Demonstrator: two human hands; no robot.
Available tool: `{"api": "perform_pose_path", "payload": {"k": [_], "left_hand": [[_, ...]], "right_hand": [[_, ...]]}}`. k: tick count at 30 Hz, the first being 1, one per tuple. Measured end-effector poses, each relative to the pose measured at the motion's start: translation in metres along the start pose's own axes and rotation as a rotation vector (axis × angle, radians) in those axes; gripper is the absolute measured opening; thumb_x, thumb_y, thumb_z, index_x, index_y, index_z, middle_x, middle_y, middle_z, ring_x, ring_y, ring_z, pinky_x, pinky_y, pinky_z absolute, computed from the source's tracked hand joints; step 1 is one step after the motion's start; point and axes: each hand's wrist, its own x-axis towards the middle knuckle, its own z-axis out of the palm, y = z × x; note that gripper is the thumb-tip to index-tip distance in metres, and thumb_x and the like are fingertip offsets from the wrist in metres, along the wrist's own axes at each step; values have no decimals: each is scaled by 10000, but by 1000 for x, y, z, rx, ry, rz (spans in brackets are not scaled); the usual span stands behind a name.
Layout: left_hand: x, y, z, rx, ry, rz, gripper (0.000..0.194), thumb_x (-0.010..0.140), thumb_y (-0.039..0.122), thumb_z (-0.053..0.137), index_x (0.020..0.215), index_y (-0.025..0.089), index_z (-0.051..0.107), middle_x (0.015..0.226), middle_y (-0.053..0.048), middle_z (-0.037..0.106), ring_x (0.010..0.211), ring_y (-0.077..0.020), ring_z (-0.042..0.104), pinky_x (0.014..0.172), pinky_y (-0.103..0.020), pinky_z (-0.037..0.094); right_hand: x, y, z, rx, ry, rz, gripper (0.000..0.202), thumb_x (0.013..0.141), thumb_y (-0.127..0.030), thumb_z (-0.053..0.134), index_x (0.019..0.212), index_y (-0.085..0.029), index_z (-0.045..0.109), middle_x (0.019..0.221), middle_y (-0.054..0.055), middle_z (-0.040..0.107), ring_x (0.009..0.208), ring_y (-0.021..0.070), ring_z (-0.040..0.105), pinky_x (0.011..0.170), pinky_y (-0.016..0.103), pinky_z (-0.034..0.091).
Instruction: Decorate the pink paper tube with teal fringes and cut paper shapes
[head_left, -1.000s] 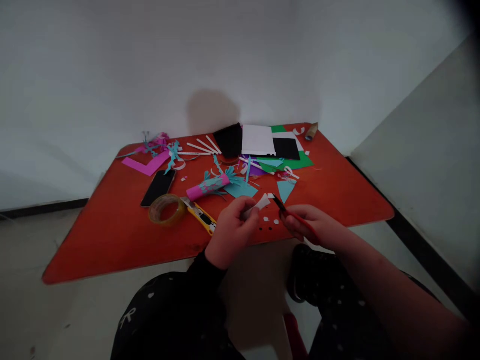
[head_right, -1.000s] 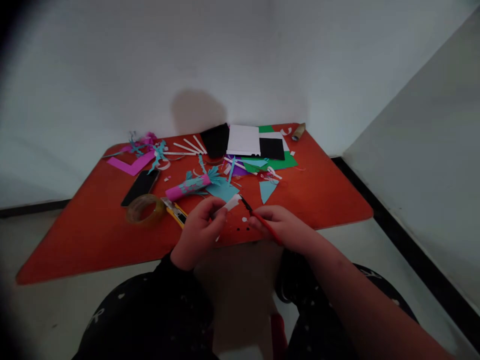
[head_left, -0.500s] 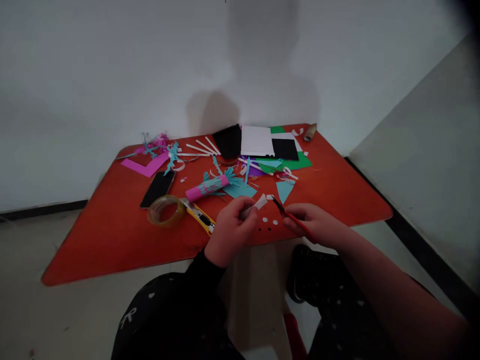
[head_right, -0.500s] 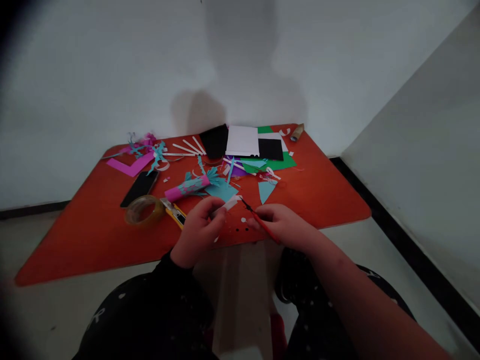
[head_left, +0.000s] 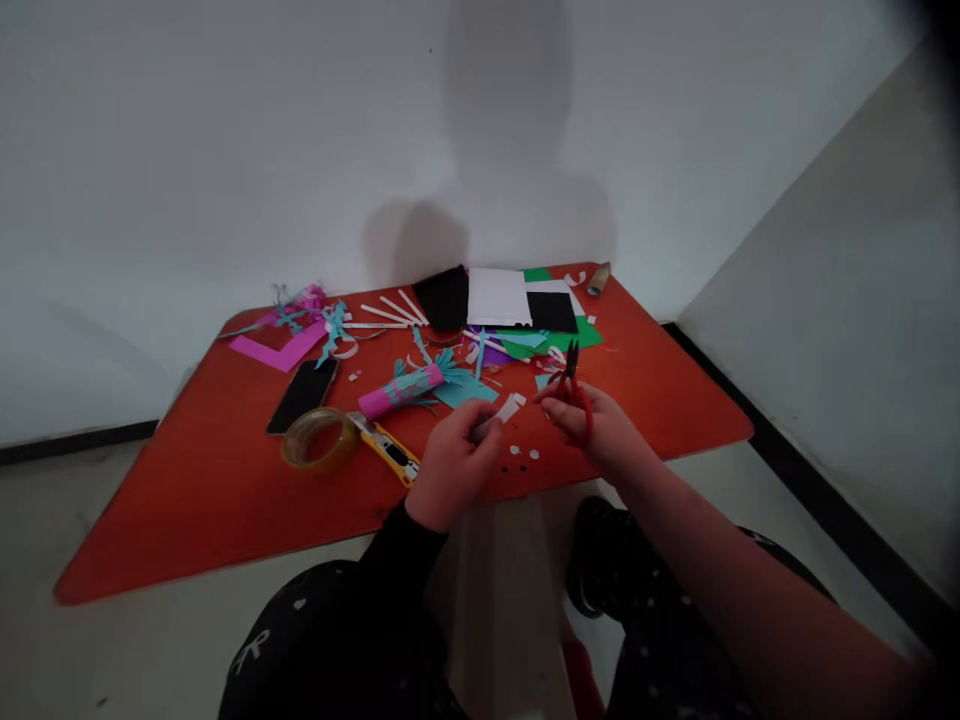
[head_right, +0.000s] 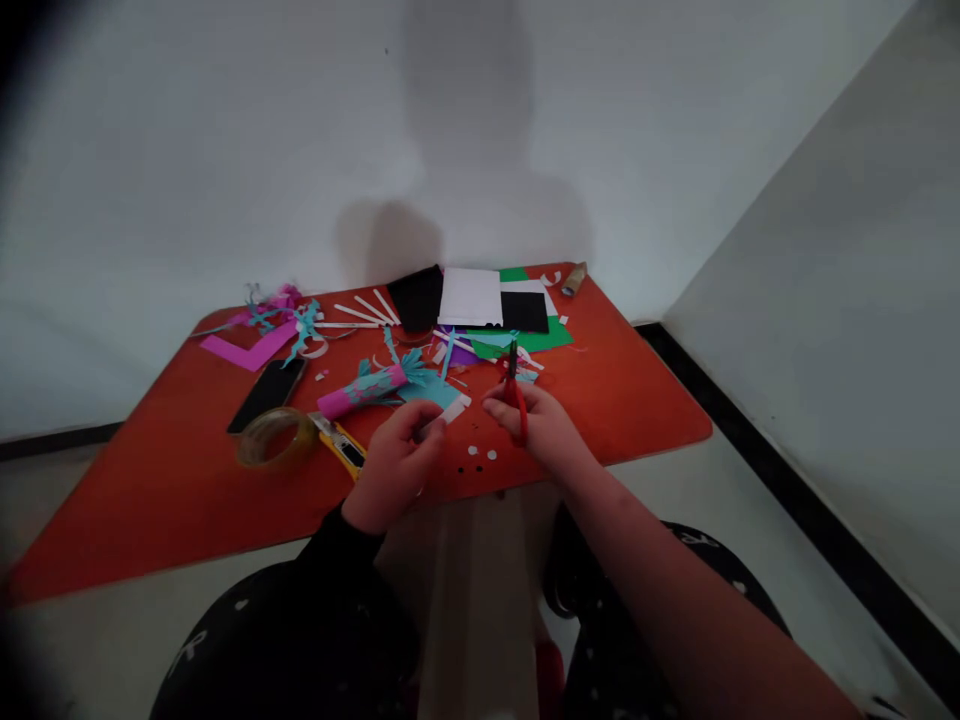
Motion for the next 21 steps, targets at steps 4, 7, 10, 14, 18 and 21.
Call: {"api": "perform_pose_path", "payload": {"k": [4, 7, 10, 14, 18, 21], "left_hand": [[3, 3, 6, 57, -50, 33, 168, 966, 330, 528, 898, 197, 603, 795, 9, 608, 728, -141, 553, 676, -253, 411], [6, 3, 11, 74, -61, 45, 143, 963, 309, 526, 904, 200, 597, 779, 12, 599, 713, -140, 543, 663, -256, 397], [8, 3, 14, 88, -80, 58, 143, 967, 303, 520, 907, 200, 599, 784, 10, 606, 717, -139, 544, 672, -261, 391], [11, 1, 17, 69, -71, 69, 139, 970, 292, 518, 890, 199, 582, 757, 21, 580, 692, -129, 529, 669, -261, 387], [22, -5, 24, 33, -34, 84, 146, 985, 293, 497, 910, 199, 580, 787, 12, 584, 713, -136, 541, 679, -265, 407], [40, -14, 35, 111, -34, 134, 197, 996, 292, 480, 933, 185, 633, 883, -39, 663, 835, -178, 601, 789, -307, 459]], "right_hand": [[6, -1, 6, 82, 12, 25, 363, 698, -472, 822, 856, -192, 652, 686, -47, 496, 572, 94, 366, 543, 265, 284], [6, -3, 4, 63, 24, 19, 326, 686, -421, 826, 826, -197, 634, 673, -55, 495, 570, 91, 370, 546, 262, 290], [5, -6, -3, -9, 41, 3, 307, 684, -416, 811, 795, -198, 627, 648, -57, 496, 558, 95, 369, 550, 269, 302], [7, -10, -18, -126, 113, -37, 304, 708, -447, 781, 758, -200, 611, 608, -53, 488, 551, 107, 377, 552, 281, 309], [11, -8, -31, -74, 218, -52, 339, 715, -482, 783, 831, -199, 639, 624, -49, 496, 570, 116, 401, 556, 280, 313], [12, -4, -33, -40, 221, -49, 352, 712, -480, 792, 860, -191, 657, 660, -38, 529, 584, 114, 411, 560, 277, 319]]}}
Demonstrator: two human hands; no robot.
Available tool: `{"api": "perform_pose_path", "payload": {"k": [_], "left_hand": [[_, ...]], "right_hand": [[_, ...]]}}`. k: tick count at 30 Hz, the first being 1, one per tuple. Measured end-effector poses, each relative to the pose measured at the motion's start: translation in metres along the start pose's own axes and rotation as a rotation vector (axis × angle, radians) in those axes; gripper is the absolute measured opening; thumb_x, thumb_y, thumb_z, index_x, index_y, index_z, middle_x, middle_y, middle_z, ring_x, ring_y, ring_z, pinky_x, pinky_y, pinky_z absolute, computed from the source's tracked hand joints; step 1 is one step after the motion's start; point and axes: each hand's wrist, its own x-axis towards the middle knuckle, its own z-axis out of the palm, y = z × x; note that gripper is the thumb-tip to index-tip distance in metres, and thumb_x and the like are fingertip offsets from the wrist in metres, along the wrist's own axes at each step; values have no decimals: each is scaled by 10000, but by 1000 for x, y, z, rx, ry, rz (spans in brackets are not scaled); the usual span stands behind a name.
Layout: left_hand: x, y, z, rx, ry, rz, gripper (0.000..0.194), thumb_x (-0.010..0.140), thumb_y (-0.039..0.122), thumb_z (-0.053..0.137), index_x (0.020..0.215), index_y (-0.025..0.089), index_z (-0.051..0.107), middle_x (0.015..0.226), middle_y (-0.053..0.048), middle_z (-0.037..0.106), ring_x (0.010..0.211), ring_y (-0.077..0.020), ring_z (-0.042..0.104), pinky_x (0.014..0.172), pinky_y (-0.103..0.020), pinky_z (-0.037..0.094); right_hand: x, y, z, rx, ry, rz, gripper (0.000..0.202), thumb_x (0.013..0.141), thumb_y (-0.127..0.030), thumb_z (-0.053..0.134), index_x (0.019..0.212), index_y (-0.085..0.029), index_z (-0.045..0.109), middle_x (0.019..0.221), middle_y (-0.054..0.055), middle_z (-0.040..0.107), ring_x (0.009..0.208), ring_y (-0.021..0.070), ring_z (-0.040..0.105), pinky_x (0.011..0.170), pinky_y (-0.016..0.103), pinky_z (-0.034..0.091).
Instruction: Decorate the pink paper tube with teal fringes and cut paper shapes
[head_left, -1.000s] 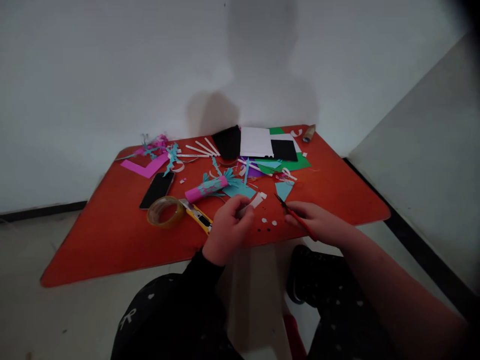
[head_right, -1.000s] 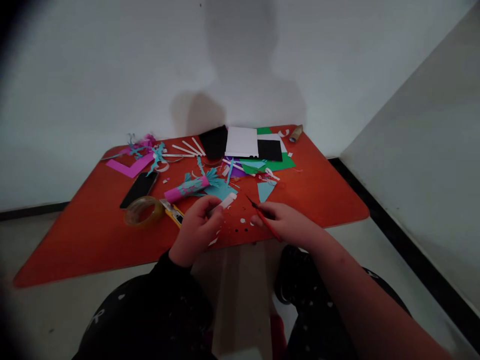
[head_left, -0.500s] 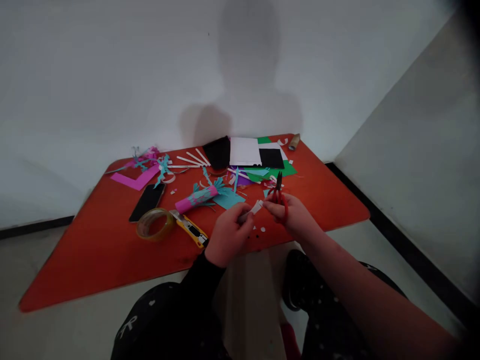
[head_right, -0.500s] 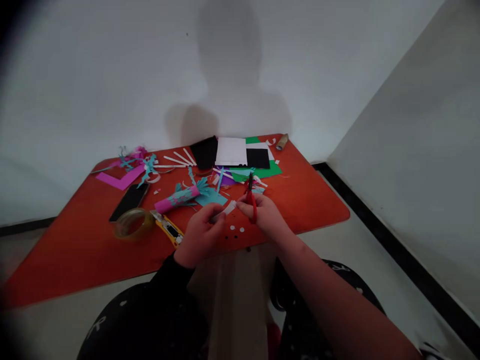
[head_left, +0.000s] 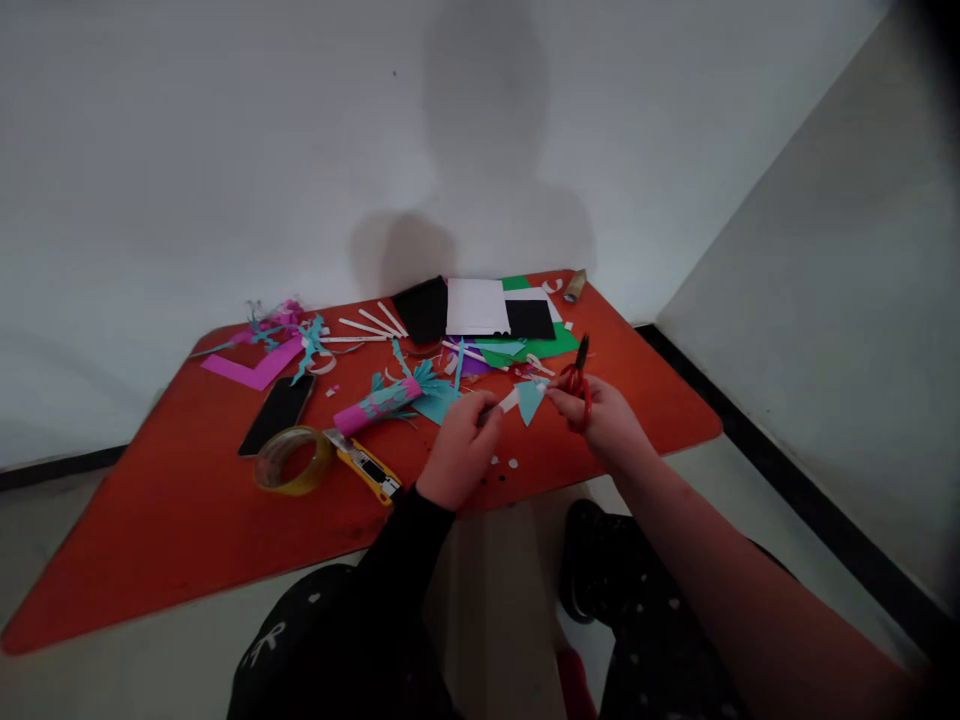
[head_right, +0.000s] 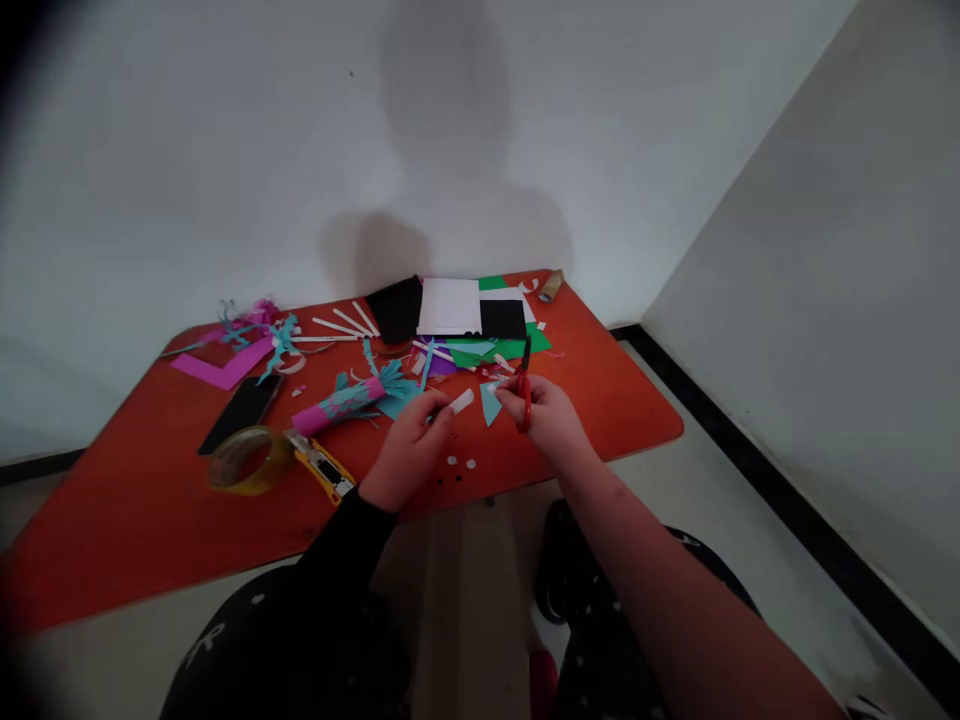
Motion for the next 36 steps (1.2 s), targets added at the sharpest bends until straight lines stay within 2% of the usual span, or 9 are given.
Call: {"api": "perform_pose_path", "payload": {"k": [5, 7, 10, 12, 15, 20, 23, 26, 36], "left_hand": [[23, -7, 14, 182, -51, 79, 289, 983, 223, 487, 1171, 169, 700, 1182, -126, 729, 1120, -263, 639, 1035, -418, 457], [25, -5, 14, 243, -9, 99, 351, 973, 191, 487, 1271, 168, 669, 1269, -136, 700, 1191, -278, 613, 1078, -435, 439], [25, -1, 11, 298, 117, 26, 361, 978, 187, 461, 1276, 170, 663, 1204, -143, 696, 1158, -288, 613, 1056, -450, 455], [27, -1, 10, 253, 148, -58, 337, 985, 191, 434, 1220, 155, 674, 1137, -149, 703, 1113, -286, 629, 1019, -442, 481], [31, -5, 13, 127, 82, -139, 351, 972, 154, 416, 1235, 131, 647, 1175, -161, 711, 1126, -279, 644, 1027, -442, 490], [31, -4, 15, -100, 37, -115, 365, 925, 118, 472, 1248, 140, 638, 1272, -160, 689, 1166, -253, 640, 1038, -430, 496], [25, 5, 7, -329, -26, -63, 251, 923, 216, 558, 1142, 169, 671, 1154, -110, 721, 1019, -204, 681, 940, -360, 533], [16, 15, -6, -450, -47, -129, 191, 900, 332, 626, 986, 168, 673, 968, -64, 714, 836, -162, 659, 812, -304, 532], [-12, 20, -42, -270, -153, -201, 179, 857, 343, 661, 864, 166, 677, 844, -22, 680, 794, -161, 590, 746, -276, 447]], "right_hand": [[-1, 5, 4, 40, -82, -9, 324, 742, -472, 764, 866, -192, 658, 647, -44, 520, 562, 105, 389, 545, 271, 302], [-2, 6, 6, 37, -107, -7, 322, 744, -478, 759, 857, -195, 656, 649, -41, 526, 557, 106, 389, 539, 271, 300], [-3, 4, 8, 29, -131, 10, 313, 737, -471, 762, 840, -197, 651, 657, -37, 533, 565, 108, 400, 541, 270, 308], [-4, 3, 10, 27, -139, 18, 308, 733, -464, 767, 829, -197, 648, 659, -36, 533, 572, 108, 400, 547, 269, 310], [-4, 2, 11, 31, -149, 4, 303, 728, -458, 770, 814, -194, 647, 646, -40, 525, 561, 101, 372, 545, 269, 292], [-3, 0, 10, 40, -138, -16, 329, 726, -474, 765, 805, -186, 629, 658, -35, 520, 563, 95, 352, 542, 264, 272], [-4, -5, 11, -17, -180, -20, 327, 734, -477, 755, 790, -193, 603, 653, -41, 506, 565, 99, 361, 549, 264, 284], [-7, -13, 12, -113, -263, -30, 294, 755, -458, 732, 775, -196, 600, 641, -47, 490, 561, 104, 363, 556, 270, 299], [-15, -23, 33, -339, -419, -187, 128, 781, -322, 662, 741, -203, 636, 619, -40, 514, 577, 130, 436, 568, 274, 345]]}}
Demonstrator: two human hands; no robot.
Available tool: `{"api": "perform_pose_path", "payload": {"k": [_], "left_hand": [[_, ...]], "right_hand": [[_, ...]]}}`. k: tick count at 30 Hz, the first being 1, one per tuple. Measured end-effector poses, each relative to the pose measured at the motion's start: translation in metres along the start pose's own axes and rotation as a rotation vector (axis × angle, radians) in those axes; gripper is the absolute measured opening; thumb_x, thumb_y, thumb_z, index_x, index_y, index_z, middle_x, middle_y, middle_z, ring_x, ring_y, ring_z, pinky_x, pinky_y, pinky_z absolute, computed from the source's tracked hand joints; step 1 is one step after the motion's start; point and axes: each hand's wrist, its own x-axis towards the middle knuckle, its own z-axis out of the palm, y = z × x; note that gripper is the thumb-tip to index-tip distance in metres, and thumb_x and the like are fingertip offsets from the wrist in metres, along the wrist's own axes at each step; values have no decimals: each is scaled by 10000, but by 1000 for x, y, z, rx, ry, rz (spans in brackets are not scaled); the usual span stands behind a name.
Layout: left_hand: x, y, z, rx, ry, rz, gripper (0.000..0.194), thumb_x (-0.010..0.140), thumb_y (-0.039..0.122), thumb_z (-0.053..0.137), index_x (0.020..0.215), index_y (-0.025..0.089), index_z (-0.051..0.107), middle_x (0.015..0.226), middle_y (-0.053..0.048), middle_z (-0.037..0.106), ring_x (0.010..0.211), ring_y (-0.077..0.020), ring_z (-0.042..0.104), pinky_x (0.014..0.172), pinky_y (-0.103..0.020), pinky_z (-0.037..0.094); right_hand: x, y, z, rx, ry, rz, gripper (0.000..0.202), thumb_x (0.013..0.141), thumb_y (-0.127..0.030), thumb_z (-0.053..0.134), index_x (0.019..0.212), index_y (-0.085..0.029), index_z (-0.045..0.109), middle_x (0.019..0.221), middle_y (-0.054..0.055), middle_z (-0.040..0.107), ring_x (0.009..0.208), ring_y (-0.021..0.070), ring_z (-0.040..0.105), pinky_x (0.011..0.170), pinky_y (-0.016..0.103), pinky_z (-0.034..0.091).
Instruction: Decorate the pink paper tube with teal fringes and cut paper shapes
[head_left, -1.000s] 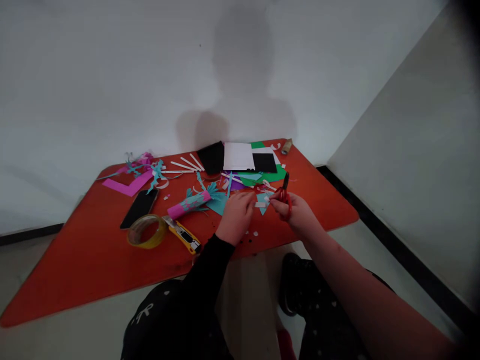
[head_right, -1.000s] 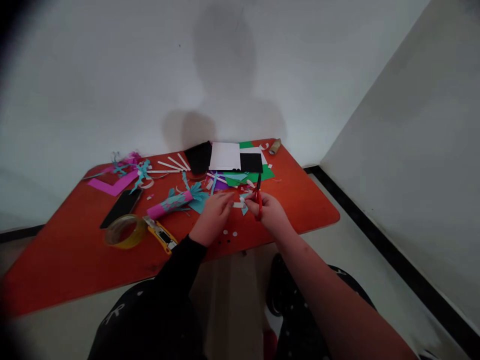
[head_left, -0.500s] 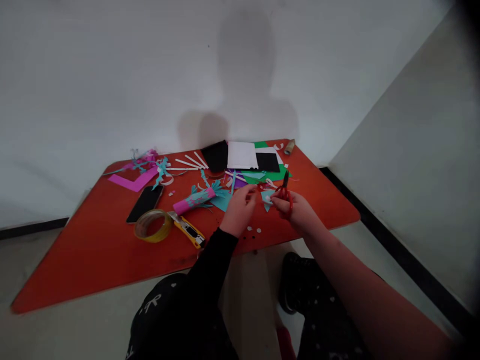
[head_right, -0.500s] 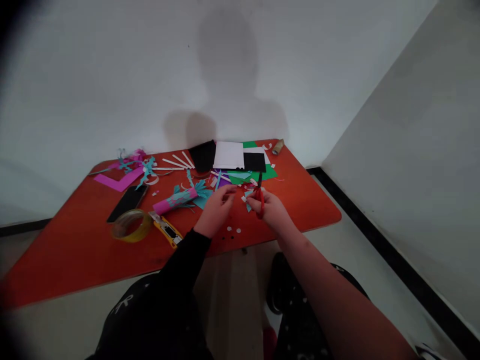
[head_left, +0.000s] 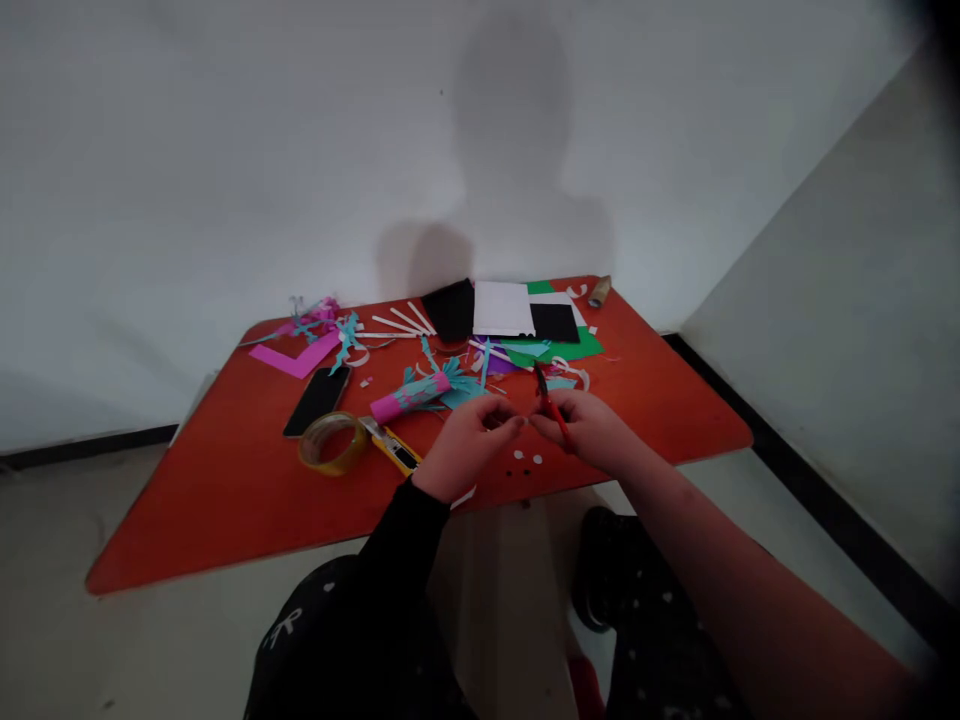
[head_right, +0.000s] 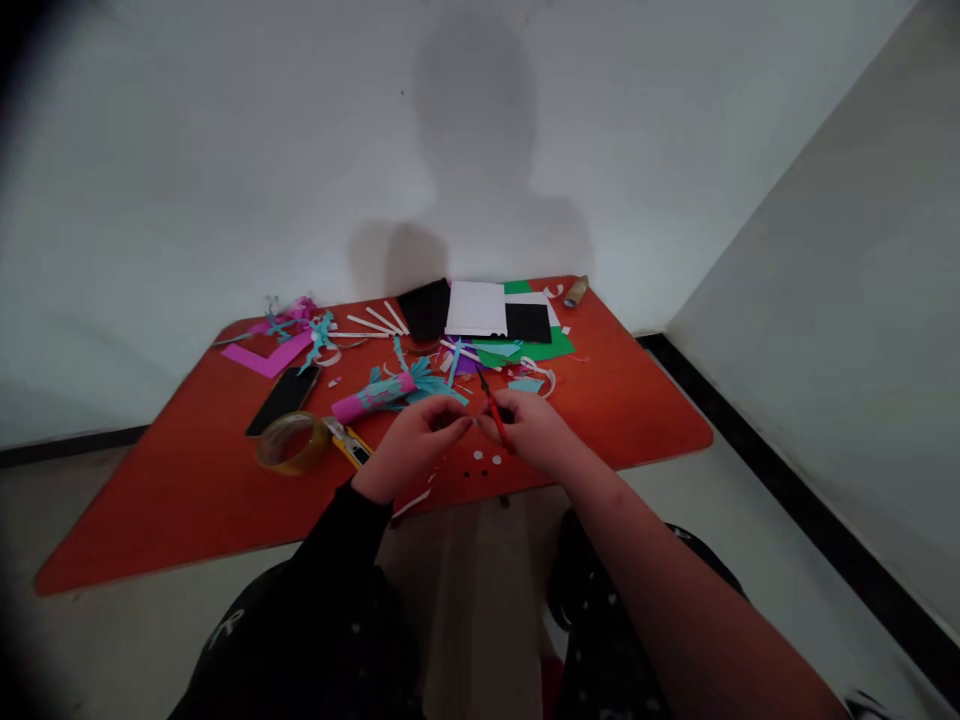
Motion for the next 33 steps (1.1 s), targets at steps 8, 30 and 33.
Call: {"api": "perform_pose_path", "payload": {"k": [8, 30, 33], "left_hand": [[-20, -6, -16, -276, 132, -163, 232, 826, 383, 692, 797, 164, 619, 730, 22, 589, 662, -107, 505, 638, -238, 396], [-53, -8, -48, -716, 397, -142, 280, 792, 421, 759, 868, 185, 631, 787, 15, 611, 645, -68, 534, 613, -200, 441], [-52, -8, -47, -697, 401, -144, 282, 793, 427, 757, 864, 188, 625, 782, 19, 605, 637, -68, 527, 614, -204, 438]], "right_hand": [[15, -10, 24, 57, 90, 26, 334, 757, -462, 746, 953, -193, 724, 679, -15, 585, 597, 147, 479, 582, 288, 391], [7, -31, 82, 2, -393, -52, 387, 917, -557, 589, 779, -195, 596, 752, -8, 574, 680, 148, 481, 618, 263, 375], [6, -33, 81, 11, -391, -70, 359, 931, -539, 584, 827, -199, 632, 788, 0, 619, 697, 158, 511, 640, 268, 394]]}}
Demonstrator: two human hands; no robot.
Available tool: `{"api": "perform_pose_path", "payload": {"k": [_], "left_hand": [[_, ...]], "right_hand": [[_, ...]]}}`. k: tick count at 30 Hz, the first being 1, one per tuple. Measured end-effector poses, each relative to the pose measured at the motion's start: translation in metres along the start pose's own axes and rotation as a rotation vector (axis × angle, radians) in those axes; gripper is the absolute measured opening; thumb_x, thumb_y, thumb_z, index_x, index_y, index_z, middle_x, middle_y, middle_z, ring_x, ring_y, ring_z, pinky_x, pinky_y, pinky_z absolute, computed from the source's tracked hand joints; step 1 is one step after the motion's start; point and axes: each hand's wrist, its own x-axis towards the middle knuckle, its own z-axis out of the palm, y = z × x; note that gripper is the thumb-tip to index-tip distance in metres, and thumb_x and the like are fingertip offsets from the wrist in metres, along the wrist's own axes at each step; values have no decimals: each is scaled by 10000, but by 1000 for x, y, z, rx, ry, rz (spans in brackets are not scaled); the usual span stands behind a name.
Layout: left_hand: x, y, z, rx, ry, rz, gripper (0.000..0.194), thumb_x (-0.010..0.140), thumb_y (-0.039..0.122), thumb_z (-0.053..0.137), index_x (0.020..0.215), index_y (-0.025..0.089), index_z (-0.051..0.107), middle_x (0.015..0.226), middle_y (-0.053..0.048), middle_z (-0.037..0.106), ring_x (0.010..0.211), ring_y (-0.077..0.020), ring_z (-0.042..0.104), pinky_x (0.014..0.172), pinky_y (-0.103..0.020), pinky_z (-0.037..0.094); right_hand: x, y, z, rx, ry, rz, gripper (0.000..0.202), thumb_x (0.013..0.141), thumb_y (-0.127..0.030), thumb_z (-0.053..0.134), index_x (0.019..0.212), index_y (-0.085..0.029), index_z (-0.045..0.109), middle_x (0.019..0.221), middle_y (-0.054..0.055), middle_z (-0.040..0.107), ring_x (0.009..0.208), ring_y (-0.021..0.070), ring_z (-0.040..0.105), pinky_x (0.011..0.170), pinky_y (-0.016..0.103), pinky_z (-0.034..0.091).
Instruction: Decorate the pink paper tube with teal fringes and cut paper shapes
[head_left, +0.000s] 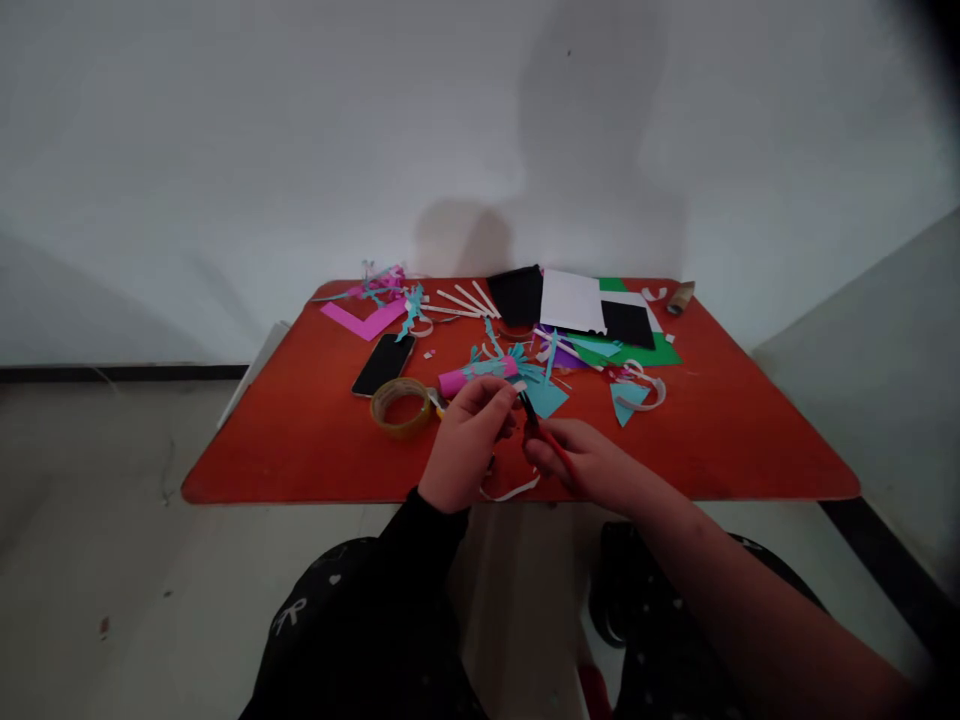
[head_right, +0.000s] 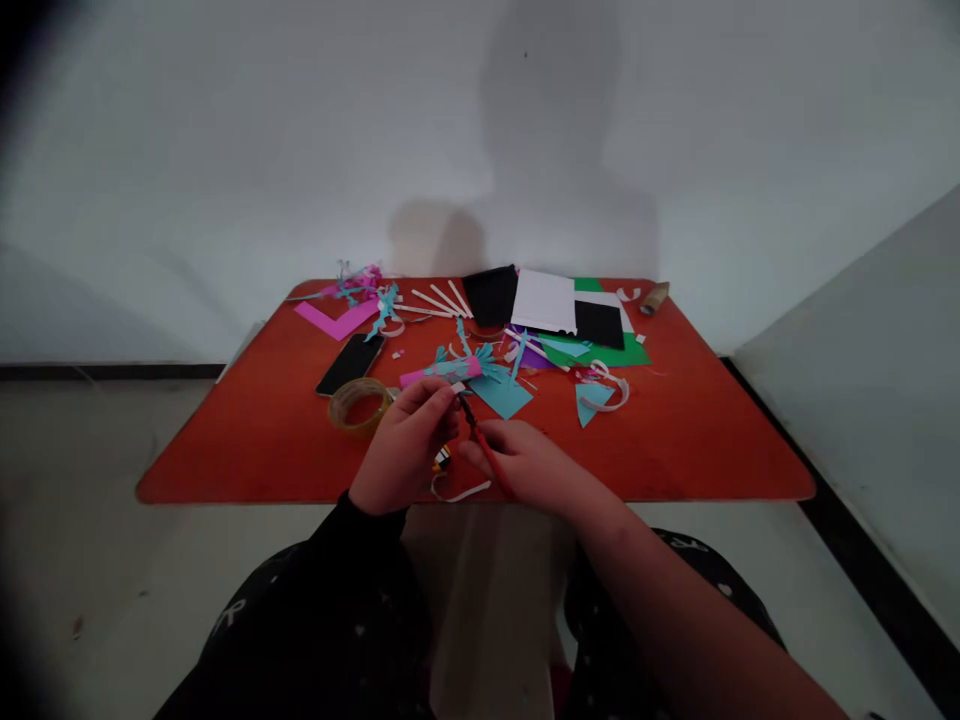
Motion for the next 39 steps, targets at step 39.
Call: {"api": "perform_pose_path", "payload": {"k": [39], "left_hand": [[-1, 0, 6, 3, 17, -7, 269, 774, 392, 803, 836, 171, 661, 752, 19, 616, 633, -64, 528, 597, -178, 438]], "right_hand": [[-2, 0, -1, 9, 48, 12, 434, 965, -593, 546, 814, -194, 630, 643, -20, 504, 605, 142, 439, 615, 273, 364]]}}
